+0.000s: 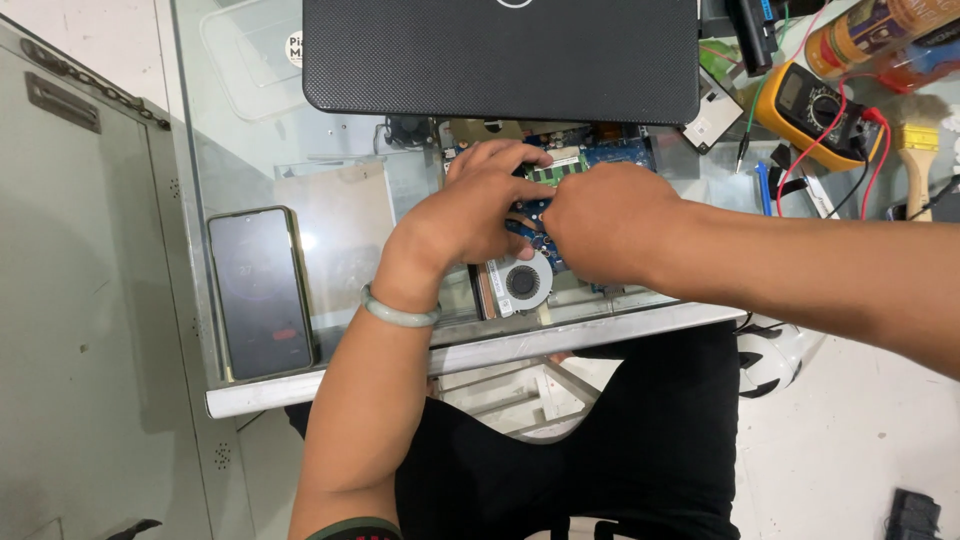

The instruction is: The person works on a laptop motherboard, using a screwdriver to remove screws from the cooling fan and heat sink. They detach the fan and heat sink, then use a brush to clean the heat sink fins.

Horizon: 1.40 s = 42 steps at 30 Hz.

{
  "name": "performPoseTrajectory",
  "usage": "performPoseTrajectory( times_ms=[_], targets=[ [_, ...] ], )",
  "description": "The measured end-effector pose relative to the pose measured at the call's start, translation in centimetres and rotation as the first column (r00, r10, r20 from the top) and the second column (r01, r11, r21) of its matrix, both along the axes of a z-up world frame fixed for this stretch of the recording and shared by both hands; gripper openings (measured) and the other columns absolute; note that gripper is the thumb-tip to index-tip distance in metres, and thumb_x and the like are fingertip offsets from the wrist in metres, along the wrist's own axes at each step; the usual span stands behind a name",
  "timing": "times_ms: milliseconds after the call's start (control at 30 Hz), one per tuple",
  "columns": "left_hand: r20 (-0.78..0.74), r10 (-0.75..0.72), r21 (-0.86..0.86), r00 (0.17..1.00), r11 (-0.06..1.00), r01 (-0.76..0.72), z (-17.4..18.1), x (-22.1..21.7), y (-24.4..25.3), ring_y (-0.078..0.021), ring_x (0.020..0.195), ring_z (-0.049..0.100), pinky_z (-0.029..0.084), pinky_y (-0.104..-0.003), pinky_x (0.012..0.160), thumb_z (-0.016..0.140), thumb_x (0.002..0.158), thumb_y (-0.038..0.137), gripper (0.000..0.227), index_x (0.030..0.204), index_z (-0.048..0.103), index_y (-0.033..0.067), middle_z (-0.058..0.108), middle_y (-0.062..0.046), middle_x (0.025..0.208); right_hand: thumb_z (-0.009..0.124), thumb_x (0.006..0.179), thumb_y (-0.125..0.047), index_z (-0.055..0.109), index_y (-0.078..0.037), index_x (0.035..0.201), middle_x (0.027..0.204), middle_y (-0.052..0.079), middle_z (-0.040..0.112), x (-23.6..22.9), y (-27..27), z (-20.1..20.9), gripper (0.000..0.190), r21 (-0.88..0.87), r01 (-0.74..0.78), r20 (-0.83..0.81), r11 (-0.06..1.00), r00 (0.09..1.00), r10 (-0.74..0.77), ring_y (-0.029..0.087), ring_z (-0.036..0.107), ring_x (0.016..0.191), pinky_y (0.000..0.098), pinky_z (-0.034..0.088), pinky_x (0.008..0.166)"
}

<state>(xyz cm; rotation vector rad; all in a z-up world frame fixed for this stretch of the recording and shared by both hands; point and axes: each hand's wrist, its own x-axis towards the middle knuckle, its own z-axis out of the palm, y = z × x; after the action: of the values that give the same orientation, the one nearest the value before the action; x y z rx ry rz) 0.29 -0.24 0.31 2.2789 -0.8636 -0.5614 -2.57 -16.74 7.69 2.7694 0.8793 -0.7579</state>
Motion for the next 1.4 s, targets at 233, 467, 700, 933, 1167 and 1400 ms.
performPoseTrajectory(
  times_ms=[233, 467, 700, 933, 1167, 1400],
  targets=[
    [-0.004, 0.015, -0.062, 1.000, 0.998, -0.015, -1.1, 0.1, 0.1, -0.0351, 0.148, 0.028, 0.007, -0.061, 0.124, 0.097, 0.067, 0.025, 0.072, 0.133, 0.069, 0.0176, 0.051, -0.005, 0.147, 0.067, 0.082, 0.001, 0.077, -0.002, 0.071, 0.060, 0.014, 0.069, -0.2, -2.0, -0.1, 0.015, -0.076, -0.358, 0.117, 0.931, 0.924, 0.365, 0.031, 0.072, 0.056, 0.0419, 0.060, 0.054],
    [-0.004, 0.028, -0.065, 1.000, 0.997, -0.028, -1.5, 0.1, 0.0, -0.0341, 0.149, 0.027, 0.005, -0.061, 0.124, 0.097, 0.065, 0.025, 0.072, 0.131, 0.070, 0.0184, 0.051, -0.004, 0.148, 0.070, 0.081, 0.003, 0.075, -0.008, 0.064, 0.054, 0.005, 0.064, -0.5, -2.9, 0.1, 0.021, -0.155, -0.566, 0.169, 0.810, 0.793, 0.586, 0.022, 0.067, 0.051, 0.0363, 0.056, 0.052],
    [-0.005, 0.037, -0.044, 0.999, 0.998, -0.037, -0.7, 0.4, 0.0, -0.0328, 0.149, 0.028, 0.006, -0.060, 0.124, 0.097, 0.064, 0.023, 0.070, 0.129, 0.071, 0.0195, 0.053, -0.003, 0.148, 0.077, 0.075, 0.007, 0.066, -0.008, 0.057, 0.048, 0.004, 0.057, 0.6, -3.6, -1.0, 0.026, -0.204, -0.846, 0.376, 0.492, 0.396, 0.837, 0.021, 0.062, 0.044, 0.0358, 0.052, 0.050],
    [0.058, 0.005, -0.033, 0.998, 0.999, -0.003, -1.5, 0.2, 0.0, -0.0326, 0.147, 0.030, 0.009, -0.062, 0.123, 0.098, 0.064, 0.026, 0.066, 0.125, 0.074, 0.0251, 0.052, -0.001, 0.148, 0.066, 0.089, -0.003, 0.064, -0.006, 0.073, 0.060, 0.009, 0.057, -0.2, -3.3, -1.1, 0.017, -0.107, -0.926, 0.510, 0.363, 0.262, 0.819, 0.028, 0.057, 0.055, 0.0405, 0.047, 0.058],
    [0.048, -0.038, -0.114, 0.998, 0.993, 0.044, -1.6, 0.1, -0.3, -0.0334, 0.149, 0.027, 0.009, -0.061, 0.124, 0.094, 0.069, 0.023, 0.052, 0.118, 0.077, 0.0307, 0.052, -0.002, 0.148, 0.074, 0.083, -0.006, 0.067, -0.010, 0.081, 0.066, 0.005, 0.062, -0.1, -3.0, -1.1, 0.008, -0.147, -0.852, 0.567, 0.503, 0.344, 0.748, 0.025, 0.060, 0.061, 0.0384, 0.052, 0.060],
    [-0.101, -0.150, -0.432, 0.983, 0.897, 0.092, -3.4, 0.2, -0.1, -0.0384, 0.111, 0.065, 0.046, -0.054, 0.105, 0.067, 0.083, 0.001, 0.027, 0.108, 0.077, 0.0072, 0.076, -0.013, 0.106, 0.042, 0.107, -0.046, 0.056, -0.009, 0.109, 0.090, 0.010, 0.050, 1.0, -2.5, -1.6, 0.040, 0.478, -0.714, 0.584, 0.510, 0.693, 0.422, 0.032, 0.051, 0.084, 0.0444, 0.044, 0.080]
  ],
)
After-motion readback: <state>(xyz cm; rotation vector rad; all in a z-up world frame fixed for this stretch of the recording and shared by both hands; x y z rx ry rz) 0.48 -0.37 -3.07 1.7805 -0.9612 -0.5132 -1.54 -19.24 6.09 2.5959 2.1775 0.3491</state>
